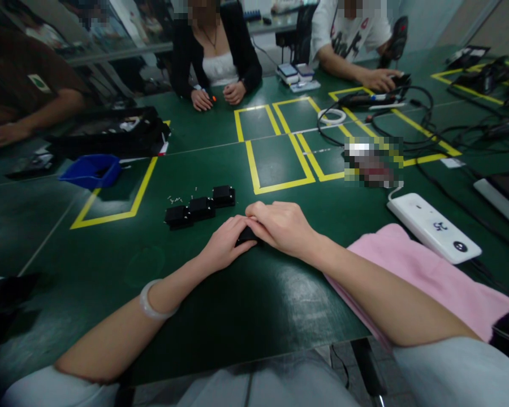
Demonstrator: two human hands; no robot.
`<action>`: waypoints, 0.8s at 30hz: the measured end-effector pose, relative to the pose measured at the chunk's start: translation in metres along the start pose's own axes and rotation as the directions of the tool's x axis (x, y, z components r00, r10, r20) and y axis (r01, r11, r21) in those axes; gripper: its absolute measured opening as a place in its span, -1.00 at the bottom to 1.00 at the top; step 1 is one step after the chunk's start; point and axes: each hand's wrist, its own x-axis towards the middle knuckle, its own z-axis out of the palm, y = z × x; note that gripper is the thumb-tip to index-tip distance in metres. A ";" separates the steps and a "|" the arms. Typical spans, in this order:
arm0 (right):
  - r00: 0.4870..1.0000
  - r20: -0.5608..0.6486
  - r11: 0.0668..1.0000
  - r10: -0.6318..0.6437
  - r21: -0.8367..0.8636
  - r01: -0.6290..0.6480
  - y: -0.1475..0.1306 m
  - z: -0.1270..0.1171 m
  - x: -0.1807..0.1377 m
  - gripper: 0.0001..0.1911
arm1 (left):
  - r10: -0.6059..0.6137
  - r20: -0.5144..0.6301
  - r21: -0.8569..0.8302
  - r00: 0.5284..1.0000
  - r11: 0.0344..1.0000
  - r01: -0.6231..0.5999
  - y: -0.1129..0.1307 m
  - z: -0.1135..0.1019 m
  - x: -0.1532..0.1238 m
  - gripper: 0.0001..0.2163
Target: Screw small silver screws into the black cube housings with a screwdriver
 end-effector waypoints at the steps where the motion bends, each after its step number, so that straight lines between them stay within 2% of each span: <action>1: 1.000 0.002 1.000 0.003 0.002 -0.003 0.000 0.000 0.000 -0.80 | -0.003 -0.001 -0.006 1.000 1.000 0.003 0.000 0.000 0.001 -0.59; 5: 1.000 0.009 1.000 0.016 0.017 -0.016 0.003 0.001 0.000 -0.74 | -0.019 0.004 -0.024 1.000 1.000 0.019 -0.003 -0.002 0.004 -0.61; 10: 0.993 0.062 0.994 0.100 0.043 -0.103 0.008 0.006 0.004 -0.62 | -0.016 -0.007 -0.010 1.000 1.000 0.016 -0.011 0.000 0.010 -0.60; 14: 0.986 0.119 0.989 0.118 0.079 -0.128 0.014 0.010 0.014 -0.63 | -0.010 -0.033 0.004 0.999 1.000 0.010 -0.020 0.002 0.020 -0.60; 17: 0.970 0.161 0.977 0.180 0.086 -0.196 0.021 0.013 0.023 -0.66 | -0.013 -0.031 0.019 0.999 1.000 0.014 -0.023 0.001 0.027 -0.59; 20: 0.954 0.135 0.954 0.269 0.099 -0.283 0.031 0.018 0.031 -0.68 | -0.014 -0.004 0.036 1.000 0.999 0.015 -0.022 -0.005 0.032 -0.59; 24: 0.945 0.008 0.933 0.327 0.157 -0.324 0.039 0.024 0.032 -0.66 | -0.014 0.037 0.040 0.999 0.999 0.013 -0.020 -0.012 0.035 -0.61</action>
